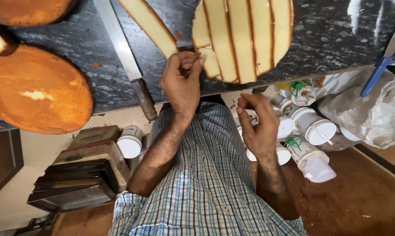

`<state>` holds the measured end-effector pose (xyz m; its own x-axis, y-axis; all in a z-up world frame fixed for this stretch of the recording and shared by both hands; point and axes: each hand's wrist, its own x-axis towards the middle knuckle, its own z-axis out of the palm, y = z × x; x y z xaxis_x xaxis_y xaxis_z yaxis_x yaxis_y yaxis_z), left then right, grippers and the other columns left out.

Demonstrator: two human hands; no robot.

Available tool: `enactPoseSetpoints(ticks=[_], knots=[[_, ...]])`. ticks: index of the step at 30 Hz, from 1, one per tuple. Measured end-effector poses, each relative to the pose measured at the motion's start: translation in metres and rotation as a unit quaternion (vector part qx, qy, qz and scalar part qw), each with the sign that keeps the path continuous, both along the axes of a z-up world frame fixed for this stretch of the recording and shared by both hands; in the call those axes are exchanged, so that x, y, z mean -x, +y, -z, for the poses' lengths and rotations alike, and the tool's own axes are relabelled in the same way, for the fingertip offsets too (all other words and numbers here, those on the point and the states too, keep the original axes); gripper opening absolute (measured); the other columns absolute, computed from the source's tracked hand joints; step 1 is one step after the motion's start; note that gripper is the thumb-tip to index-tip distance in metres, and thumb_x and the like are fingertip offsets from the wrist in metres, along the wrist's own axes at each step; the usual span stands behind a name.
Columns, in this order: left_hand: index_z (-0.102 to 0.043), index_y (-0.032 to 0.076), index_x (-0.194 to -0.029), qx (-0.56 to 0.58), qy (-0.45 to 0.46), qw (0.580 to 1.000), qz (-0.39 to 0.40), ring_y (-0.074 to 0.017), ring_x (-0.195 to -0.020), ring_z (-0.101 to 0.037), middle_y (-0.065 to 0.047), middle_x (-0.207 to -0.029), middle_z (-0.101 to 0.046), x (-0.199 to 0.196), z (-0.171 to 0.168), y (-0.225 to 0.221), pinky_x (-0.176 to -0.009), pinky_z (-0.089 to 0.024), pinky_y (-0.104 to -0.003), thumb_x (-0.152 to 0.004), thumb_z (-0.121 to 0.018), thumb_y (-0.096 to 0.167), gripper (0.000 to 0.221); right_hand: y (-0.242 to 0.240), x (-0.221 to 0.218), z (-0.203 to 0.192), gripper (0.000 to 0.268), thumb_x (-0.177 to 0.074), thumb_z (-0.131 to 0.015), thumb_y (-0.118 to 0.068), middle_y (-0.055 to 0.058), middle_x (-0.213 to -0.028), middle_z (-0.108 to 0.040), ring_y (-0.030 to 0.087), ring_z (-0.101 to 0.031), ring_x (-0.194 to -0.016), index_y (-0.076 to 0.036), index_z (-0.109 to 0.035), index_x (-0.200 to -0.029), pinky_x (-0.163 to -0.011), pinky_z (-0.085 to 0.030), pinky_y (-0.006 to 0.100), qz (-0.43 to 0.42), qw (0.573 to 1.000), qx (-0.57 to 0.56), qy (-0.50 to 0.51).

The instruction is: The person spreads white frosting onto a cake layer, retrieves a tray of cake strips, and arranges the strips across the frosted layer. They trim the strips with a knife, apply more frosting over them, and place another cake layer on top.

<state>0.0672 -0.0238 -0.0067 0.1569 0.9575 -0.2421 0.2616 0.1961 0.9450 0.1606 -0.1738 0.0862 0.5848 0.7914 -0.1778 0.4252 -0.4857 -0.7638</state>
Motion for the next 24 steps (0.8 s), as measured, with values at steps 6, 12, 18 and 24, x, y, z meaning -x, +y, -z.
enactPoseSetpoints(ticks=[6, 12, 18, 24], knots=[[-0.071, 0.004, -0.117, -0.091, 0.011, 0.995, 0.028, -0.0087, -0.087, -0.063, -0.004, -0.107, -0.062, 0.004, 0.002, -0.012, -0.07, -0.056, -0.022, -0.092, -0.084, 0.005, 0.028, 0.004, -0.009, -0.001, 0.025, -0.096, -0.071, 0.006, 0.015, -0.109, -0.068, 0.021, -0.071, -0.099, 0.003, -0.066, -0.121, -0.087, -0.059, 0.032, -0.011, 1.0, 0.013, -0.024], [-0.072, 0.011, -0.13, -0.201, 0.108, 0.972, 0.063, -0.0166, -0.102, -0.058, -0.004, -0.115, -0.057, 0.001, 0.022, -0.026, -0.087, -0.054, -0.031, -0.094, -0.085, 0.012, 0.038, 0.009, -0.015, 0.003, 0.024, -0.098, -0.069, 0.006, 0.014, -0.11, -0.069, 0.021, -0.072, -0.102, 0.003, -0.066, -0.122, -0.089, -0.06, 0.031, -0.012, 1.0, 0.01, -0.01], [-0.072, 0.012, -0.129, -0.308, 0.149, 0.933, 0.113, -0.0222, -0.11, -0.052, -0.005, -0.121, -0.059, 0.018, 0.026, -0.033, -0.093, -0.05, -0.036, -0.09, -0.087, 0.024, 0.043, 0.007, -0.015, 0.002, 0.024, -0.097, -0.069, 0.007, 0.013, -0.107, -0.07, 0.02, -0.072, -0.098, 0.002, -0.068, -0.12, -0.085, -0.06, 0.031, -0.026, 0.999, 0.023, -0.011], [-0.075, 0.014, -0.124, -0.34, 0.173, 0.917, 0.113, -0.02, -0.106, -0.051, 0.0, -0.11, -0.063, 0.011, 0.045, -0.042, -0.089, -0.045, -0.038, -0.085, -0.089, 0.03, 0.045, 0.009, -0.017, 0.005, 0.021, -0.099, -0.068, 0.006, 0.013, -0.108, -0.069, 0.019, -0.073, -0.099, 0.003, -0.068, -0.12, -0.085, -0.06, 0.03, -0.005, 1.0, 0.024, 0.013]])
